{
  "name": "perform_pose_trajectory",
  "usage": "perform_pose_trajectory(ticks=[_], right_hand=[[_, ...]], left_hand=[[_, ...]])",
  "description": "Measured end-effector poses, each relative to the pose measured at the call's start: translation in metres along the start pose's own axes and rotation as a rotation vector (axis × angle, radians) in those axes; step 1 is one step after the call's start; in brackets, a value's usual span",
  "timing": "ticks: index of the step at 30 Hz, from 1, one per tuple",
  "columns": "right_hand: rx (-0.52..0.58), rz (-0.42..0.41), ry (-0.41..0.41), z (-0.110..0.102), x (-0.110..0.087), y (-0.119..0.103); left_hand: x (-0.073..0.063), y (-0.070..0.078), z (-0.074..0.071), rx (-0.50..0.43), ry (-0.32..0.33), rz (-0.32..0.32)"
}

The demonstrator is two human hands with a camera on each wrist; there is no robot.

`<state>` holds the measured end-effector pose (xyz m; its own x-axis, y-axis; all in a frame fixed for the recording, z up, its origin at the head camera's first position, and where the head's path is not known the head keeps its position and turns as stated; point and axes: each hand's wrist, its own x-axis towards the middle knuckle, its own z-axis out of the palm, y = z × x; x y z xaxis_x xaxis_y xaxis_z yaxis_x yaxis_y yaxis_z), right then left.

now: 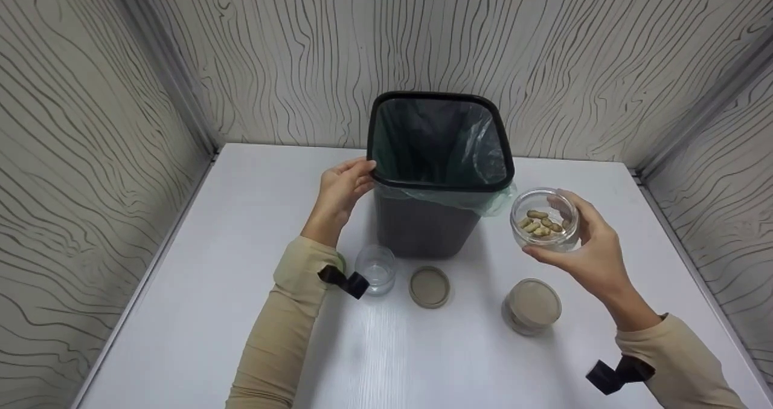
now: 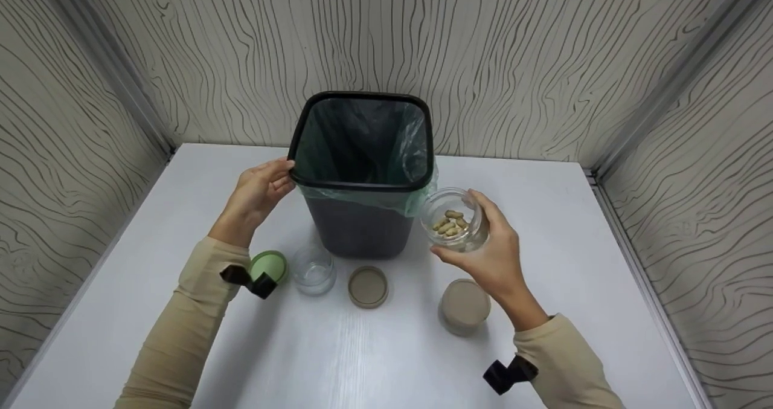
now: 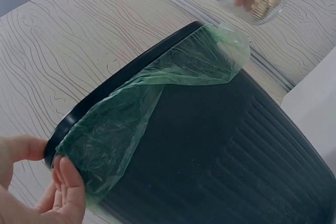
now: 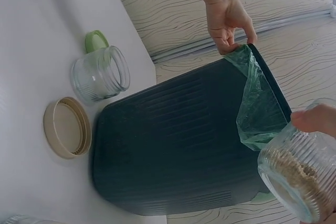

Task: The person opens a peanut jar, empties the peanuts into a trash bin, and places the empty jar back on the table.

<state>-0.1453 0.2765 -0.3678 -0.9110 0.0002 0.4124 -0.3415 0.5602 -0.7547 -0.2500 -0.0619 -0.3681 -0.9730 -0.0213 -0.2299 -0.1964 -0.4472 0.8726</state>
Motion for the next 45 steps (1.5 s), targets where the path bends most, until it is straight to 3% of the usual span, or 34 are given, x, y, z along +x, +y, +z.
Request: perform_pose_trajectory(ticks=[11,20,34,45], right_hand=[[-0.041,-0.003,0.061,-0.005,0.013,-0.015],[-0.05,-0.053,0.123,-0.007,0.025,-0.025],[-0.134,-0.115,0.145,-0.004,0.042,-0.035],[-0.197,-0.098,0.125,-0.003,0.057,-0.033]], left_hand=[[0.0,-0.001,0.0,-0.017,0.003,-0.015],[0.0,0.0,0.0,-0.023,0.013,-0.025],[0.001,-0.001,-0.002,-0.027,-0.002,-0.03],[0.0,-0.001,-0.003,-0.021,-0.007,-0.026]])
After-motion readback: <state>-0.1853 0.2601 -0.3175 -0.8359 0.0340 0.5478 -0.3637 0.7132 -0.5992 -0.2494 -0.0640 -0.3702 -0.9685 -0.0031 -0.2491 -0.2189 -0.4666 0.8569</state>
